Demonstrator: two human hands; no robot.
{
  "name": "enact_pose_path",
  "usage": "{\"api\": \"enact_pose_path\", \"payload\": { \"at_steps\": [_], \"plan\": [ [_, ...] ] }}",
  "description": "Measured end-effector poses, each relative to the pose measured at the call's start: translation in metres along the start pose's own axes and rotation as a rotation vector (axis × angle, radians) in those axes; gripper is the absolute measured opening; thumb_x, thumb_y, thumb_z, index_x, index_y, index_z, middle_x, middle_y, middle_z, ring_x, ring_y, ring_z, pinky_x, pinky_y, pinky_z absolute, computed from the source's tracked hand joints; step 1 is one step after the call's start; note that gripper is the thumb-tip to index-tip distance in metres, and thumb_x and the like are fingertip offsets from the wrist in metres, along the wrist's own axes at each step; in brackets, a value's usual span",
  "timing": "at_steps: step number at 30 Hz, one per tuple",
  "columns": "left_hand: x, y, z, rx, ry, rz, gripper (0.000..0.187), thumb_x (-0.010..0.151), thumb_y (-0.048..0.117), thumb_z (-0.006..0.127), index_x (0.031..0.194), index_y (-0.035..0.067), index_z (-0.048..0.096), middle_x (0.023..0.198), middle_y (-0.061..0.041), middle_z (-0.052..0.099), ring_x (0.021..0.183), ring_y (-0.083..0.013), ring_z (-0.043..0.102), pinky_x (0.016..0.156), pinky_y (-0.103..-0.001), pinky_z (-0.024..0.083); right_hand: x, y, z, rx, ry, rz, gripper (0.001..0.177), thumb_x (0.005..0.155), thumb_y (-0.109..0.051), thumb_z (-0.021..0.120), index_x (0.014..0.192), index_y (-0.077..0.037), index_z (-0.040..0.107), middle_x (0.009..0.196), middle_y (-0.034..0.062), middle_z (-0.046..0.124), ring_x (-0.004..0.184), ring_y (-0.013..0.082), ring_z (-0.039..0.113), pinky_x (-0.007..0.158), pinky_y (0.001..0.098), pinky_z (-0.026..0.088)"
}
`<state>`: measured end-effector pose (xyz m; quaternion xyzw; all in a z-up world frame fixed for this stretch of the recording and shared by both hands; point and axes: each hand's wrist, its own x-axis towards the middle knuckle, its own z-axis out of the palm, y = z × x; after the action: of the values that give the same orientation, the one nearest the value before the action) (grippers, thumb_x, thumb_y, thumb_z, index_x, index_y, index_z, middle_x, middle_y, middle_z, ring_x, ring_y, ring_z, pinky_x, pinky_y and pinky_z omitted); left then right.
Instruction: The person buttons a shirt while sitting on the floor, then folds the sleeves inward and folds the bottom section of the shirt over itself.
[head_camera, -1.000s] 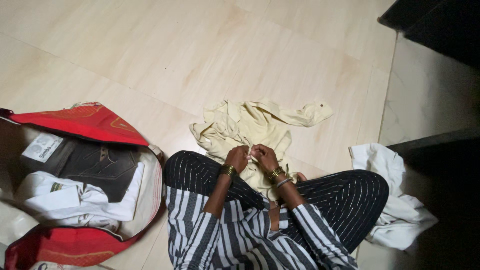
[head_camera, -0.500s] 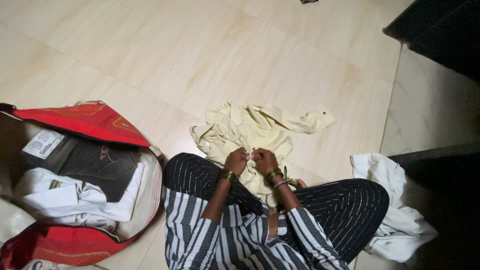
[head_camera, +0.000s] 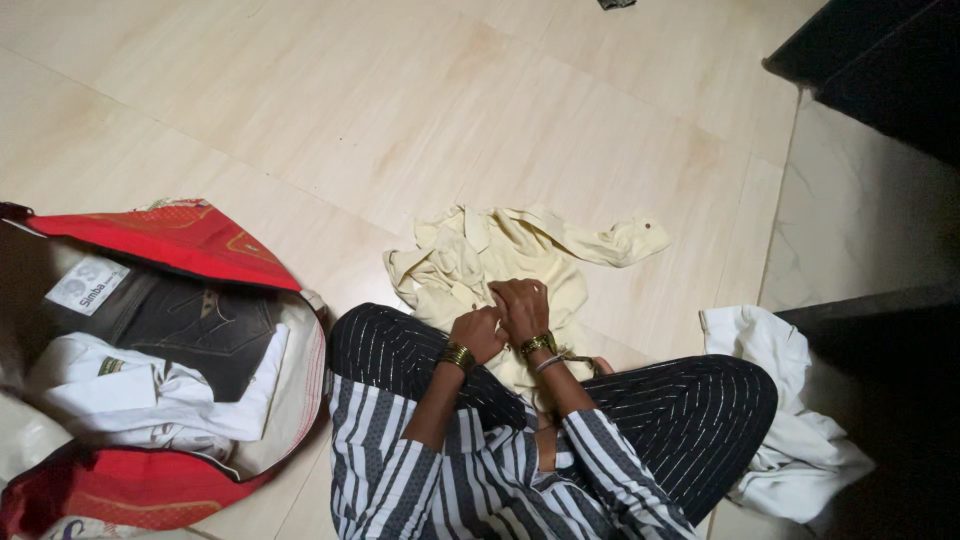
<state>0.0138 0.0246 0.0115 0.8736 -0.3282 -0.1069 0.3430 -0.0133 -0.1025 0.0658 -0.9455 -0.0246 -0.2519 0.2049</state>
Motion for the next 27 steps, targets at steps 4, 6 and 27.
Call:
{"api": "enact_pose_path", "payload": {
  "at_steps": [4,6,27],
  "plan": [
    [-0.003,0.016,-0.012,0.057,-0.103,-0.074,0.029,0.079,0.027,0.065,0.092,0.002,0.069,0.097,-0.019,0.072,0.087,-0.0388,0.07,0.081,-0.05,0.056,-0.014,0.021,0.018,0.081,-0.163,0.254,0.01,0.091,-0.02,0.072,0.097,-0.014,0.077,0.091,0.0081,0.074,0.084,0.0288,0.069,0.077,0.0425,0.052],
    [-0.006,0.025,-0.022,0.047,-0.069,-0.087,0.029,0.082,0.029,0.067,0.09,0.002,0.068,0.097,-0.019,0.07,0.087,-0.039,0.069,0.079,-0.051,0.055,-0.017,0.024,0.02,0.096,-0.122,0.342,0.007,0.089,-0.018,0.074,0.092,-0.012,0.077,0.092,0.0085,0.076,0.08,0.0293,0.07,0.074,0.0418,0.052],
    [0.003,-0.009,-0.018,-0.403,0.385,-0.045,0.012,0.08,-0.001,0.076,0.09,0.001,0.069,0.094,-0.011,0.066,0.085,-0.0287,0.07,0.071,-0.039,0.058,-0.054,0.086,0.074,1.313,-0.348,0.726,0.018,0.098,-0.017,0.069,0.111,-0.004,0.071,0.097,-0.0033,0.071,0.085,0.0021,0.061,0.076,0.0187,0.05]
  ]
}}
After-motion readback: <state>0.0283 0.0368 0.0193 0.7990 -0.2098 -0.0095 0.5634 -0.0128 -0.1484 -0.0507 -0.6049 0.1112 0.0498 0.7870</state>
